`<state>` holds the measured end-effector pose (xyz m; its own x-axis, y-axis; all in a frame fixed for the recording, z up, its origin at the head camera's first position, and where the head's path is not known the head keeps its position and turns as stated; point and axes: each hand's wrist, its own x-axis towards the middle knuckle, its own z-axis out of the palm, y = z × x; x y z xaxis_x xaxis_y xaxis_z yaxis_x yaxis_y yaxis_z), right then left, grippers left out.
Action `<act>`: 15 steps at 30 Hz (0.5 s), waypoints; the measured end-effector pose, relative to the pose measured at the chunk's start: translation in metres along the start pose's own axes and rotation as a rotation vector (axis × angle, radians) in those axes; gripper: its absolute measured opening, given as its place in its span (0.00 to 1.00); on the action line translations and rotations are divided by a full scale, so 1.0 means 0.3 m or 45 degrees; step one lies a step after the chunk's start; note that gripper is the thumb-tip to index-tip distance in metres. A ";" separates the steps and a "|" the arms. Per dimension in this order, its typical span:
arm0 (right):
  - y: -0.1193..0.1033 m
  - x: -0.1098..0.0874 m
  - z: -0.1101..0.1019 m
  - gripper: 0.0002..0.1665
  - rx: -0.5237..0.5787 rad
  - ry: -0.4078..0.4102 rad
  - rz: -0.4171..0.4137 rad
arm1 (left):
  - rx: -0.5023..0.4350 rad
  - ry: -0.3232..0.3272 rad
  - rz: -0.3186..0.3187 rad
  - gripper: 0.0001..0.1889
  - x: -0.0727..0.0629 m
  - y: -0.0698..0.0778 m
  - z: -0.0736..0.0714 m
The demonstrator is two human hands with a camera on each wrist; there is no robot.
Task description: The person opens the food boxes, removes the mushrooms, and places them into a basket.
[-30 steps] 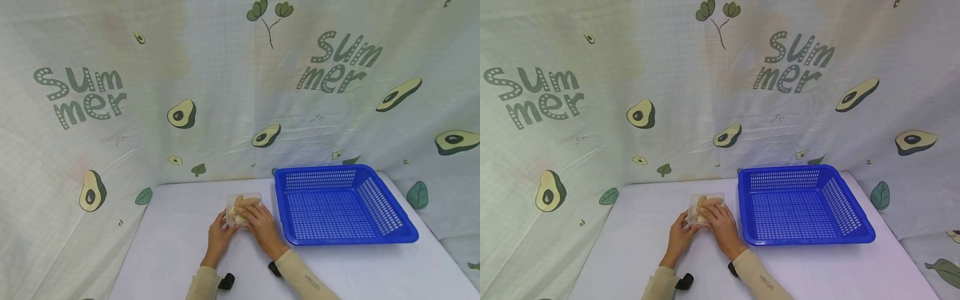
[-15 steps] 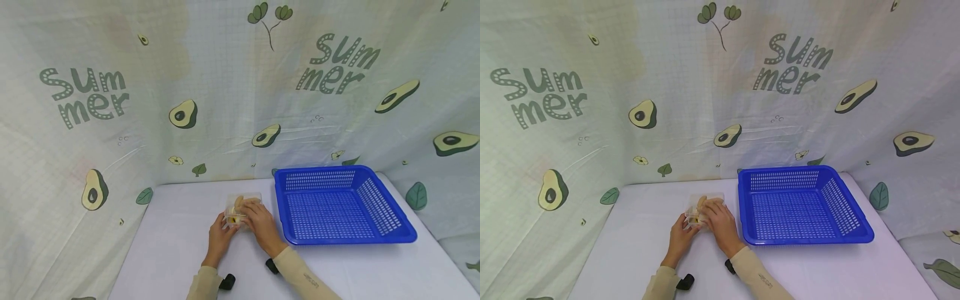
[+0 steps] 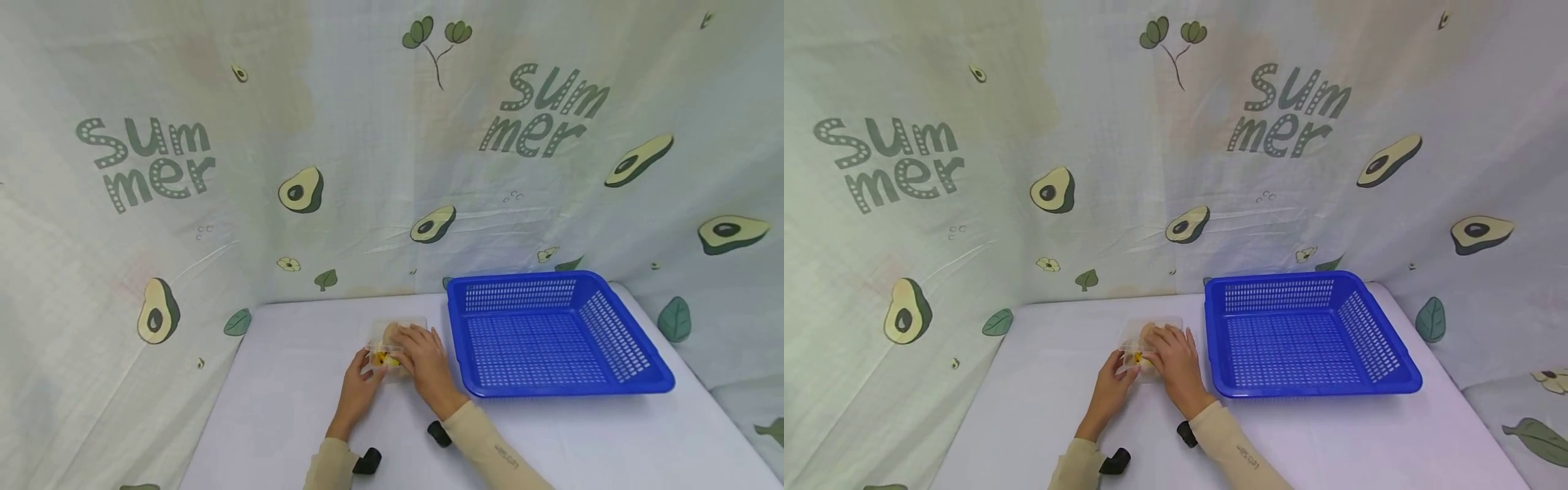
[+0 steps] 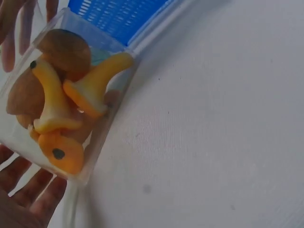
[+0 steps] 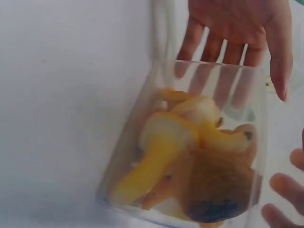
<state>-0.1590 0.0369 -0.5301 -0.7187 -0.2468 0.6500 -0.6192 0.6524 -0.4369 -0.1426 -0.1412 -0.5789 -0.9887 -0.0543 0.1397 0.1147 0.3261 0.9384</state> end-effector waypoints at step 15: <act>-0.052 0.157 -0.052 0.12 0.052 0.170 0.226 | -0.035 0.259 -0.126 0.15 -0.005 0.075 -0.006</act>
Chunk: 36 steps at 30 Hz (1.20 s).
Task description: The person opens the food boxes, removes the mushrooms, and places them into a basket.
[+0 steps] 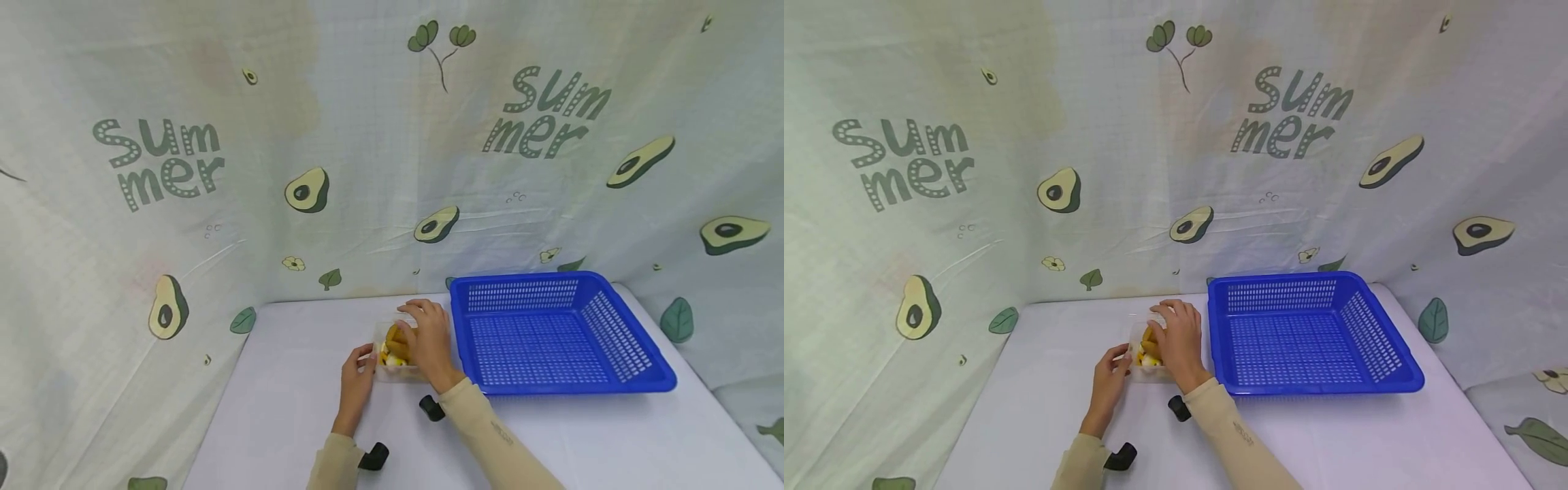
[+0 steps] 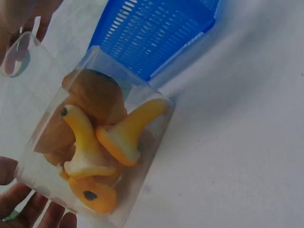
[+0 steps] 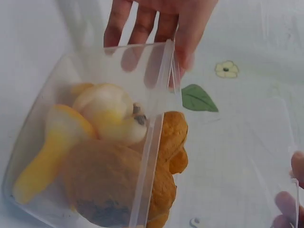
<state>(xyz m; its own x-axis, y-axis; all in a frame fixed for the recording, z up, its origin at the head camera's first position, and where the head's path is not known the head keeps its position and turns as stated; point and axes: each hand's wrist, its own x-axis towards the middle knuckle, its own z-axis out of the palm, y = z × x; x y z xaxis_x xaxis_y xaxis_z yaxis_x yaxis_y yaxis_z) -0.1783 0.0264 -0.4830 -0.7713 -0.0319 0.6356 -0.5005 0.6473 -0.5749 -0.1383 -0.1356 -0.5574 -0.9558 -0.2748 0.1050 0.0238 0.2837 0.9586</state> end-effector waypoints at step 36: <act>0.053 0.023 0.037 0.45 -0.251 -0.177 0.040 | -0.295 0.062 -0.203 0.15 0.004 0.075 -0.014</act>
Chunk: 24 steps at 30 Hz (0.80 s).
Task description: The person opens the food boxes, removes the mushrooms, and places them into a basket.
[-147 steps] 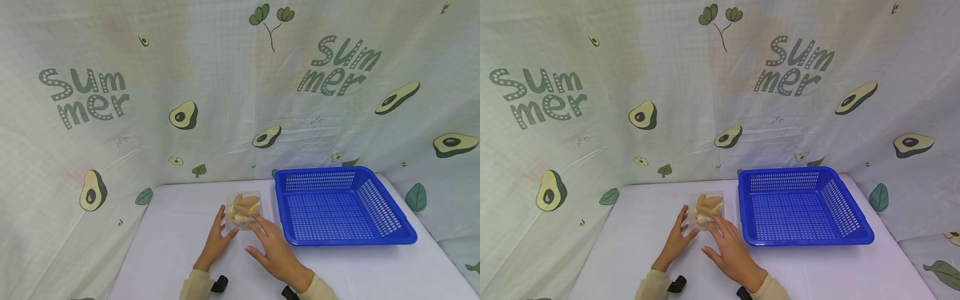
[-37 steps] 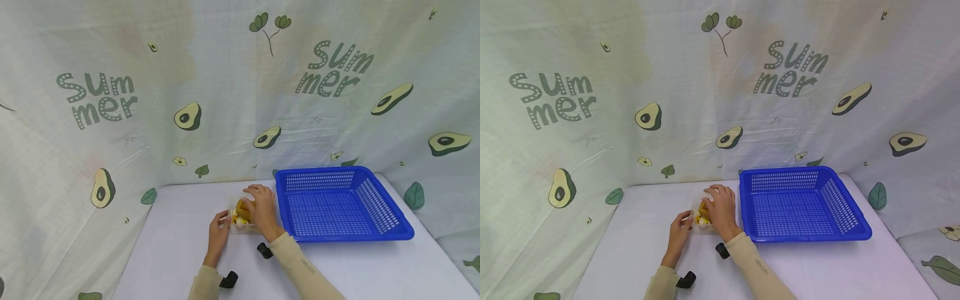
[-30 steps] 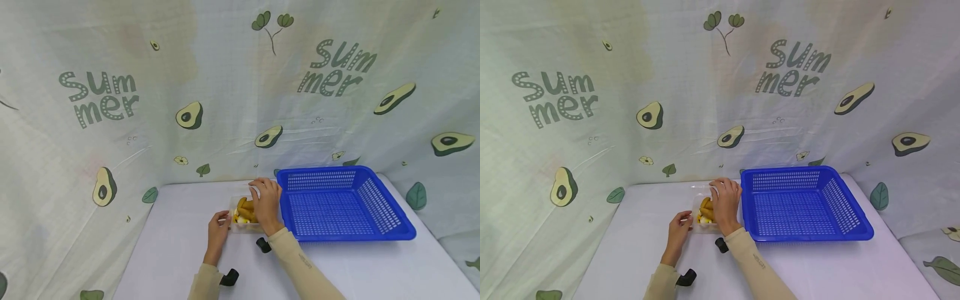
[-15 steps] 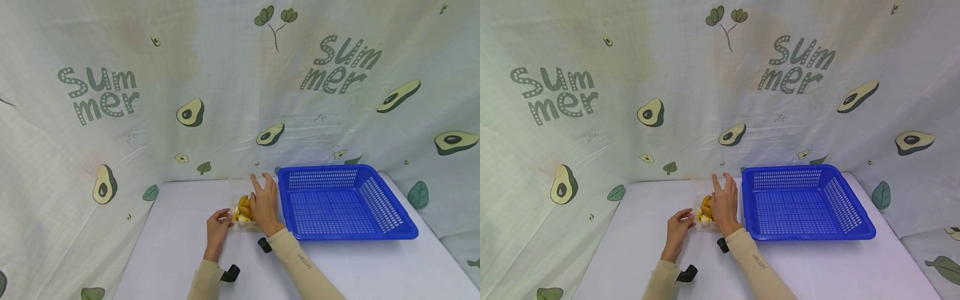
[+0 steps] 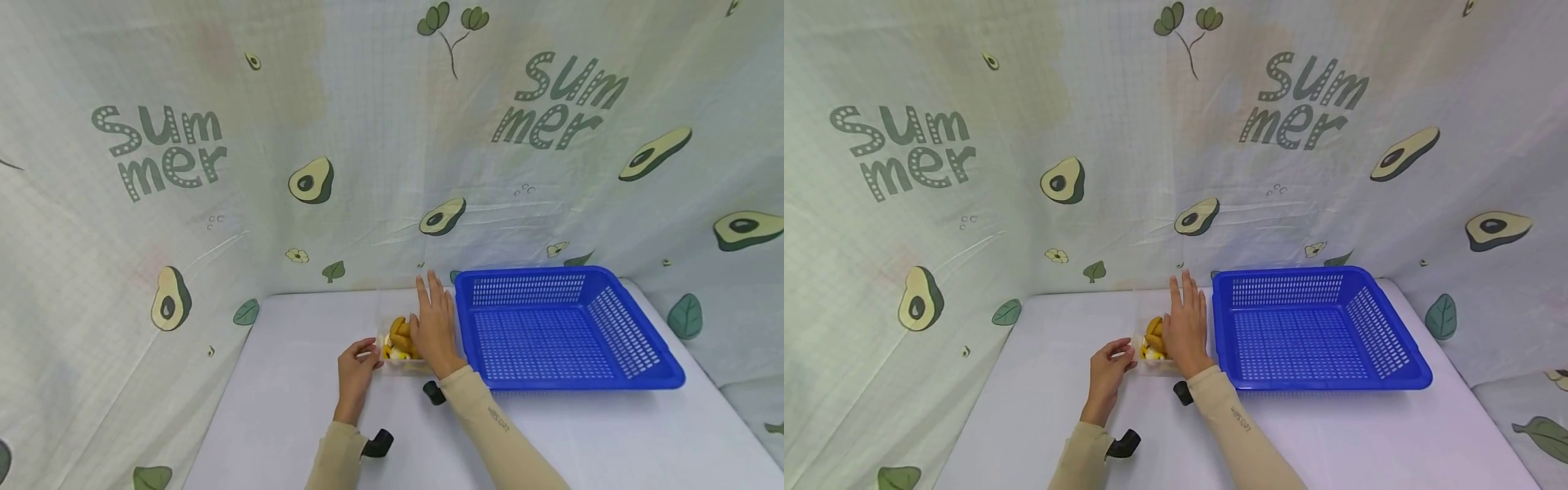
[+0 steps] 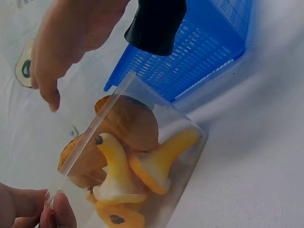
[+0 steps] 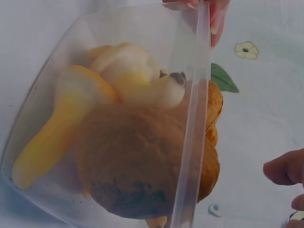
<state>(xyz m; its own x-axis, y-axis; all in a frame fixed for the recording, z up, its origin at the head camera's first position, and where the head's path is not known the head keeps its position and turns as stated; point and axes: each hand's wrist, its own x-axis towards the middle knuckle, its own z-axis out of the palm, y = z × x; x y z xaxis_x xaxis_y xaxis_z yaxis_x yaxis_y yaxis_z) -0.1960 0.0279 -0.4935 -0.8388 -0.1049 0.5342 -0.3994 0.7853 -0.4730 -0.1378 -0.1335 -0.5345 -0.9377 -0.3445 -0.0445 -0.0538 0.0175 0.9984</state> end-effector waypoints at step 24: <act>0.043 -0.003 -0.039 0.46 0.277 -0.211 0.062 | -0.030 -0.006 -0.021 0.14 -0.075 0.133 0.010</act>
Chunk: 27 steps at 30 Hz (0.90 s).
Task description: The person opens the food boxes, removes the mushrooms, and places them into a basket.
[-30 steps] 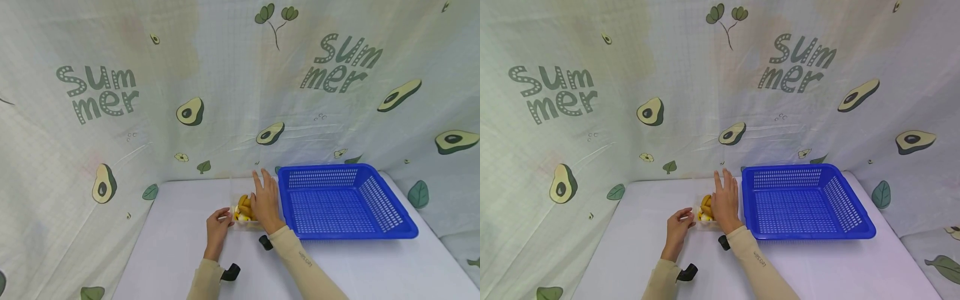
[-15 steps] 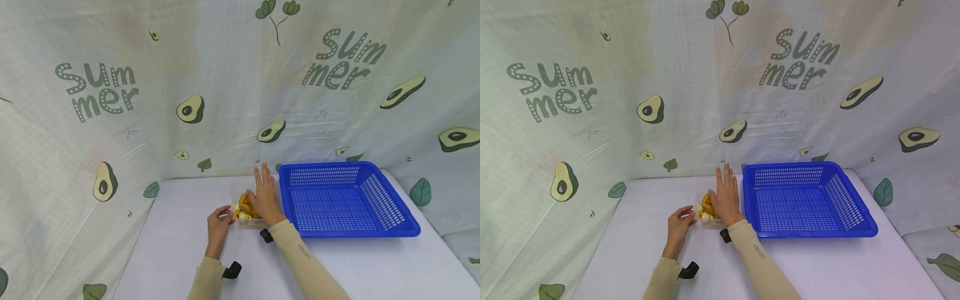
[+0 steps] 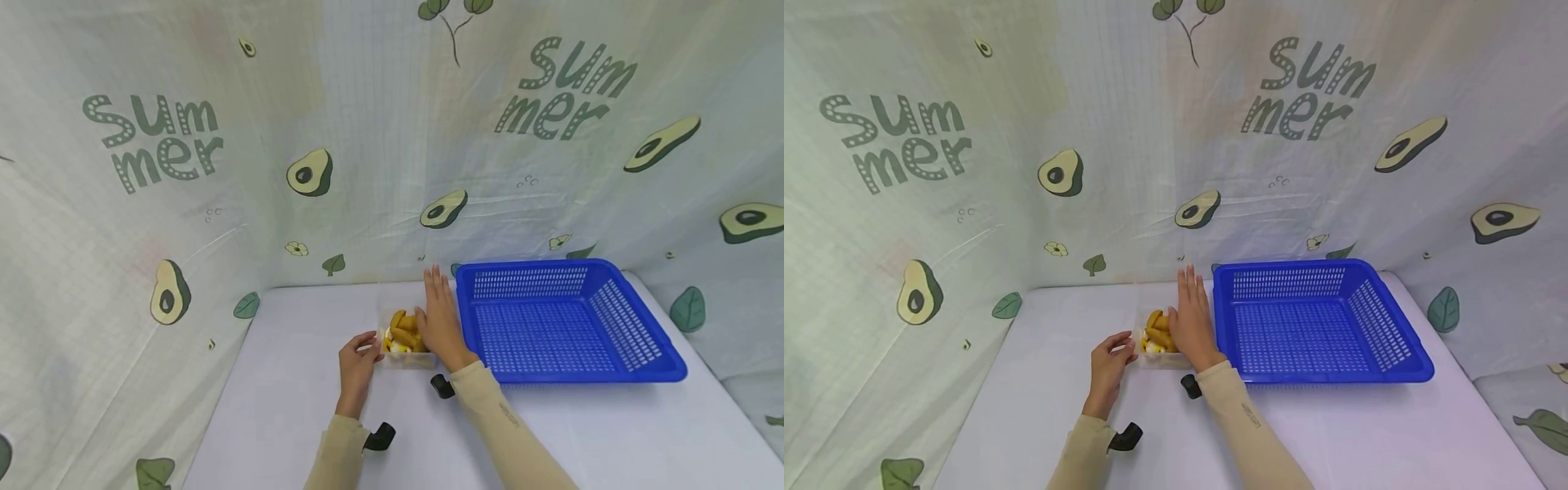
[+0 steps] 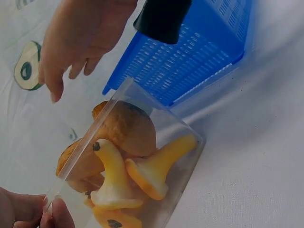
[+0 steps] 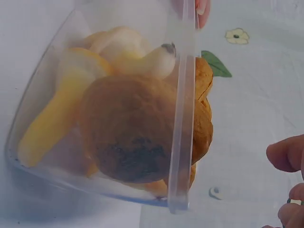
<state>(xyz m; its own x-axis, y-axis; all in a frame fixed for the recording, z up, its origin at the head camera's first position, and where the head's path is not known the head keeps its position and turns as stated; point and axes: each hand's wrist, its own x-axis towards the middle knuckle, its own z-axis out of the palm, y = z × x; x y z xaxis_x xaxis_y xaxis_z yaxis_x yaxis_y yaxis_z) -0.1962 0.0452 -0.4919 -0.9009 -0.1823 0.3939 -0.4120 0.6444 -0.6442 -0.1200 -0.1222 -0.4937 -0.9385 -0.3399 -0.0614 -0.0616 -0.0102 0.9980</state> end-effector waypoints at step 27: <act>-0.042 -0.112 0.077 0.15 -0.283 0.006 -0.229 | 0.026 0.032 0.008 0.15 0.023 -0.027 0.010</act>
<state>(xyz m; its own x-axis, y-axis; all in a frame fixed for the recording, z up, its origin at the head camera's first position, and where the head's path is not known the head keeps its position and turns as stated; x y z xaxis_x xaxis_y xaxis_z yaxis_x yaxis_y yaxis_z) -0.1641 0.0261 -0.5123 -0.8153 -0.3053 0.4920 -0.5246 0.7492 -0.4044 -0.1269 -0.1216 -0.5024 -0.9299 -0.3636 -0.0547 -0.0631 0.0114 0.9979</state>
